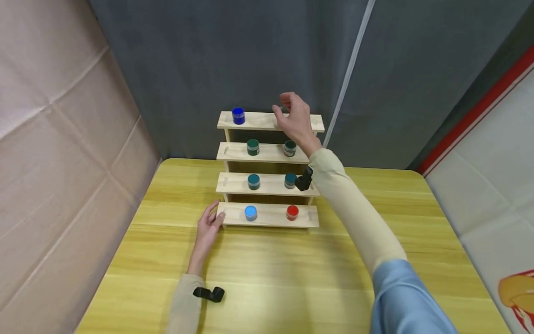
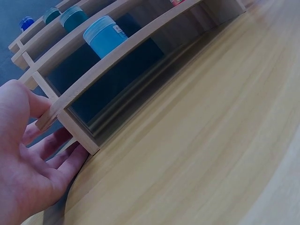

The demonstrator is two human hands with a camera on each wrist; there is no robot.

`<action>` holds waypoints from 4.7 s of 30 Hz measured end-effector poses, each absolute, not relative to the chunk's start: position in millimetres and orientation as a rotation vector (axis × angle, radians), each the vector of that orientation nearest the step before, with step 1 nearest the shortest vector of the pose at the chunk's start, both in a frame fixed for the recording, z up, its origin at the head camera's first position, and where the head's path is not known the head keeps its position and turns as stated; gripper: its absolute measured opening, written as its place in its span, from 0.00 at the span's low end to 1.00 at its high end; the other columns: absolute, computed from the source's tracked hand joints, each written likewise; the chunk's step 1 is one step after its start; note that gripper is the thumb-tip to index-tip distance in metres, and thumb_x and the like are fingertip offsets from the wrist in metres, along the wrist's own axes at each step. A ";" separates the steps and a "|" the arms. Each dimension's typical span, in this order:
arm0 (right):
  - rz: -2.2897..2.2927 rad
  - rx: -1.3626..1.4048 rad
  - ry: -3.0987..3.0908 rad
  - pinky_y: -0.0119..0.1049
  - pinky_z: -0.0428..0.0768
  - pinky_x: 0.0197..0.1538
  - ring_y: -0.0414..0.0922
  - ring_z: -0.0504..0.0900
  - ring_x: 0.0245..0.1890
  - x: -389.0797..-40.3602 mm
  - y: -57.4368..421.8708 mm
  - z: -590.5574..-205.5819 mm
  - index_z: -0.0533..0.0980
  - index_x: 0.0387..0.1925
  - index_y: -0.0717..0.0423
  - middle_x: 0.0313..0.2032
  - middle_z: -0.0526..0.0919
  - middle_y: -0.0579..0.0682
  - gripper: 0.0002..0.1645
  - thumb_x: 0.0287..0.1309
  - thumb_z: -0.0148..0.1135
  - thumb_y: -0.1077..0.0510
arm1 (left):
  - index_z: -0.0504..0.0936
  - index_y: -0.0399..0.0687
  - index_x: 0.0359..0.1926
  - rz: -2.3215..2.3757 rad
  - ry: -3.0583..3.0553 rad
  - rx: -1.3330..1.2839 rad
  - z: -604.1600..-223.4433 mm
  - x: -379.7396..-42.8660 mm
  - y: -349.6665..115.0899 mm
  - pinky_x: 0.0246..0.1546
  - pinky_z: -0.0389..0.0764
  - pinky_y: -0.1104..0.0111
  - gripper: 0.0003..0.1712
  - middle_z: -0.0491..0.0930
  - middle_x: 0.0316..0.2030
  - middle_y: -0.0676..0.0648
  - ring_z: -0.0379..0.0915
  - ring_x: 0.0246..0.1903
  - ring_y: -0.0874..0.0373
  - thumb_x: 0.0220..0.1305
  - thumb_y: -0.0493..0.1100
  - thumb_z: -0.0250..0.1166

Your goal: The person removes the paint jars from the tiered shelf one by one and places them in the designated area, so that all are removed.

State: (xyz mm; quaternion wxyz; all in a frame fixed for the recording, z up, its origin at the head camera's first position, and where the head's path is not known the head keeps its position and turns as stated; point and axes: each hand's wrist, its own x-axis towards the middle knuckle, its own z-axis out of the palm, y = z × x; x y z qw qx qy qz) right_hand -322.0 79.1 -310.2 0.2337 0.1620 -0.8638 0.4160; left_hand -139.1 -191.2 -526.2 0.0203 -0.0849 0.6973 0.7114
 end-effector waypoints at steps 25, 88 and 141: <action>1.053 0.564 -2.620 0.39 0.73 0.67 0.51 0.76 0.62 -320.3 11.4 -304.2 0.71 0.65 0.64 0.61 0.78 0.58 0.29 0.69 0.61 0.52 | 0.65 0.53 0.75 2.215 2.199 -0.245 -537.0 -138.5 -187.0 0.38 0.79 0.74 0.30 0.79 0.60 0.34 0.76 0.29 0.64 0.75 0.39 0.58; 1.048 0.447 -2.255 0.43 0.80 0.61 0.53 0.83 0.51 -318.3 72.6 -328.7 0.71 0.58 0.66 0.53 0.80 0.62 0.21 0.68 0.63 0.61 | 0.62 0.54 0.76 2.167 2.184 -0.262 -535.2 -147.4 -202.7 0.46 0.79 0.75 0.31 0.74 0.65 0.35 0.76 0.32 0.64 0.76 0.41 0.58; 1.120 -0.038 -2.095 0.34 0.76 0.65 0.51 0.80 0.56 -305.2 222.7 -346.5 0.71 0.60 0.64 0.57 0.80 0.60 0.23 0.69 0.63 0.58 | 0.63 0.56 0.76 2.171 2.191 -0.279 -535.0 -145.3 -206.2 0.43 0.79 0.71 0.31 0.82 0.50 0.52 0.73 0.31 0.63 0.76 0.42 0.59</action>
